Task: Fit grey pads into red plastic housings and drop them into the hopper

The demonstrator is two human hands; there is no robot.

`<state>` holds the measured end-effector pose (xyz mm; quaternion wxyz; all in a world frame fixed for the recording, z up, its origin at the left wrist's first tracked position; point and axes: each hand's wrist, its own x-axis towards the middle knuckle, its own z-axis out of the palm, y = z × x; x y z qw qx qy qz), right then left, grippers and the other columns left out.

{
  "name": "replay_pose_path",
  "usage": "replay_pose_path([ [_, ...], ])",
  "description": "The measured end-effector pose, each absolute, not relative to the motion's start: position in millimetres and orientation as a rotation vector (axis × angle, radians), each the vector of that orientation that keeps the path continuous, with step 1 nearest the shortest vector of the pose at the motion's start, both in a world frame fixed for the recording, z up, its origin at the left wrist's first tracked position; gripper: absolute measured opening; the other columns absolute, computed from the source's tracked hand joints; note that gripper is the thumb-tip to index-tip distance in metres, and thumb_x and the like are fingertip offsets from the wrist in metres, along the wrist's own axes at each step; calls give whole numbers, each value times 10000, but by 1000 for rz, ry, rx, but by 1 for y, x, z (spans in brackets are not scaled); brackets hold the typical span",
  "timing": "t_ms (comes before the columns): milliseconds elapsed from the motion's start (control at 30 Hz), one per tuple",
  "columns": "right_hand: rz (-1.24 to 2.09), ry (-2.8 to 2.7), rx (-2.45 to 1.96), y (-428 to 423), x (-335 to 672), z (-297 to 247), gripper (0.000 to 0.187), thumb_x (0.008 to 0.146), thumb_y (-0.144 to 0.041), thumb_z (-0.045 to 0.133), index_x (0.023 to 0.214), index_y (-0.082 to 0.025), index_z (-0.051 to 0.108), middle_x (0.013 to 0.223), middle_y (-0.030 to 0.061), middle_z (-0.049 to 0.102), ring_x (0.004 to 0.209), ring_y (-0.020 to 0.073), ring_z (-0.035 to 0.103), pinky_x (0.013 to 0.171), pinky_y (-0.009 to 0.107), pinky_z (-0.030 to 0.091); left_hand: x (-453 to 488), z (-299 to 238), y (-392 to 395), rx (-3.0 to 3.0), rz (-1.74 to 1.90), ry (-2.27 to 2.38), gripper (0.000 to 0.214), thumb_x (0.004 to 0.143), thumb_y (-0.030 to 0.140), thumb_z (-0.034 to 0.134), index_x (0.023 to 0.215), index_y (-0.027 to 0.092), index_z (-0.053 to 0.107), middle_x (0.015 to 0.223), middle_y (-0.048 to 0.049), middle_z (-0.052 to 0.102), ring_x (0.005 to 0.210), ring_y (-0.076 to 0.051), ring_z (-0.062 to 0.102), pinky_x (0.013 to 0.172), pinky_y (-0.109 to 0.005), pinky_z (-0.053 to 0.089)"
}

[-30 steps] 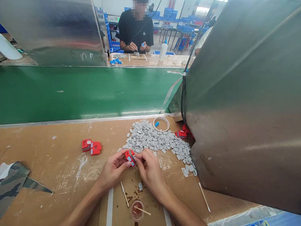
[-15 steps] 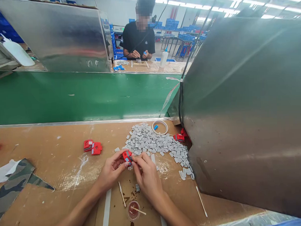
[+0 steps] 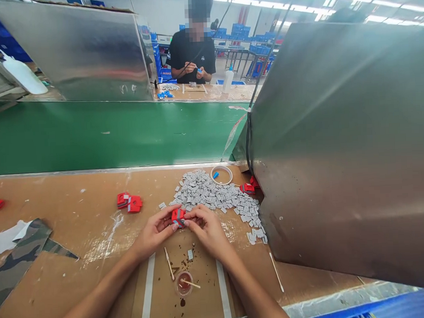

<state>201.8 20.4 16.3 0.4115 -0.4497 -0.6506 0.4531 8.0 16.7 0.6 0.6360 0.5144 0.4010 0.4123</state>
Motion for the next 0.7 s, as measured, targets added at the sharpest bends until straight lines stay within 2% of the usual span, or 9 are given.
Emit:
replay_pose_path([
  [133, 1225, -1654, -1115, 21, 204, 16, 174, 861, -343, 691, 777, -191, 707, 780, 28, 627, 744, 169, 579, 663, 272, 462, 8, 0, 16, 1160, 936, 879, 584, 830, 387, 730, 1350, 170, 577, 1290, -155, 655, 1202, -289, 618, 1064, -424, 469],
  [400, 1343, -1557, -1121, 17, 201, 13, 256, 807, -404, 724, 707, -180, 651, 716, 14, 624, 679, 156, 559, 615, 257, 442, 10, -3, 19, 1128, 951, 888, 457, 722, 386, 814, 1090, 135, 709, 1014, -91, 721, 940, -231, 668, 889, -351, 528],
  [700, 1367, -1445, -1203, 10, 191, 4, 318, 772, -457, 735, 669, -180, 617, 616, -8, 606, 567, 128, 497, 542, 242, 390, 8, 1, 16, 1189, 931, 929, 412, 737, 387, 786, 1051, 128, 725, 933, -78, 706, 893, -224, 641, 878, -353, 523],
])
